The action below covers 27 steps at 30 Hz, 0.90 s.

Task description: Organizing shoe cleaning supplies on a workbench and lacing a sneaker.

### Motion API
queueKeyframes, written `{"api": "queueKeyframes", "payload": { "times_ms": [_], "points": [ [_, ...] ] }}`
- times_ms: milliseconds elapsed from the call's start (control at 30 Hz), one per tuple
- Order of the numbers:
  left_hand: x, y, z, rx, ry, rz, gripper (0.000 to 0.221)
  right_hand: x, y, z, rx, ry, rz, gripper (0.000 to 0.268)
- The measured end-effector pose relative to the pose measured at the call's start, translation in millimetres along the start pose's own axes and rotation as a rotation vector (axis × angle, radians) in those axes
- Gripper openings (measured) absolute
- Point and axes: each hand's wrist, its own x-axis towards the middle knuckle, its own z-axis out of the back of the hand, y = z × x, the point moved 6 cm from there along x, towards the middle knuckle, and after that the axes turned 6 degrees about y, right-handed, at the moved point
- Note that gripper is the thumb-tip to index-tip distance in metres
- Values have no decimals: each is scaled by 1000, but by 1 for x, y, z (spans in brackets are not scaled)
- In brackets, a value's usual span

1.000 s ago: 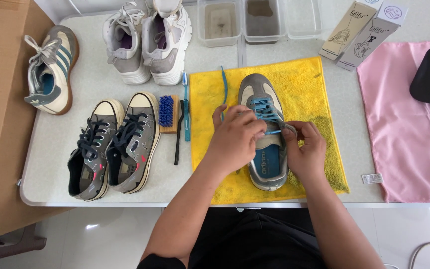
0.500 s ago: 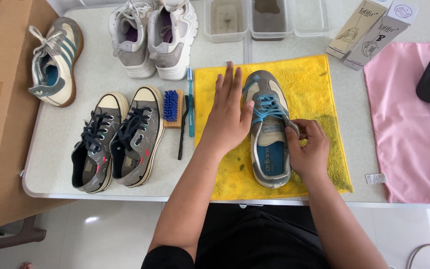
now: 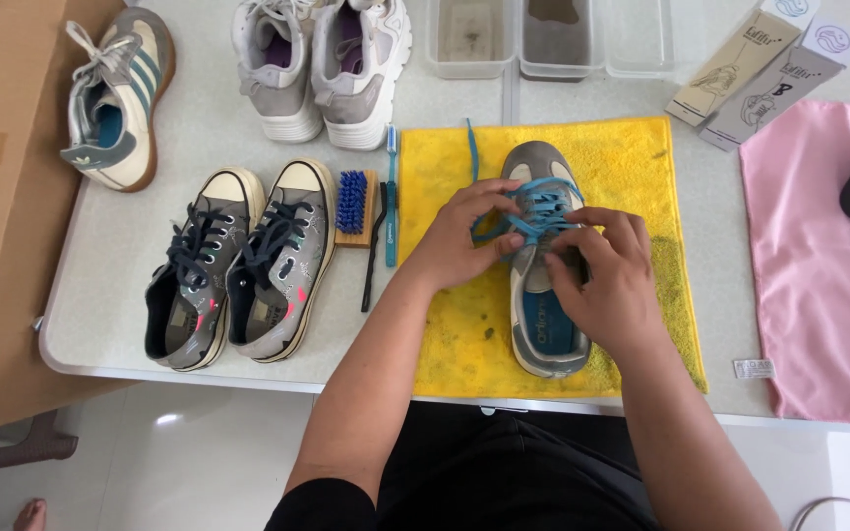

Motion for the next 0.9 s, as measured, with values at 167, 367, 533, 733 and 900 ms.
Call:
{"api": "queueKeyframes", "payload": {
  "times_ms": [167,367,533,733,900],
  "points": [
    [-6,-20,-2,93,-19,-50,29,9,-4,-20,98,69,-14,22],
    [-14,-38,-2,-345,-85,-200,17,-1,-9,-23,137,-19,13,20],
    [-5,-4,-10,-546,-106,-258,52,1,-6,-21,201,-34,42,11],
    [-11,-30,2,56,-273,-212,50,-4,-8,-16,316,-139,30,18],
    [-7,-28,-9,157,-109,-176,10,-10,-15,-19,339,-173,58,25]
  ]
}}
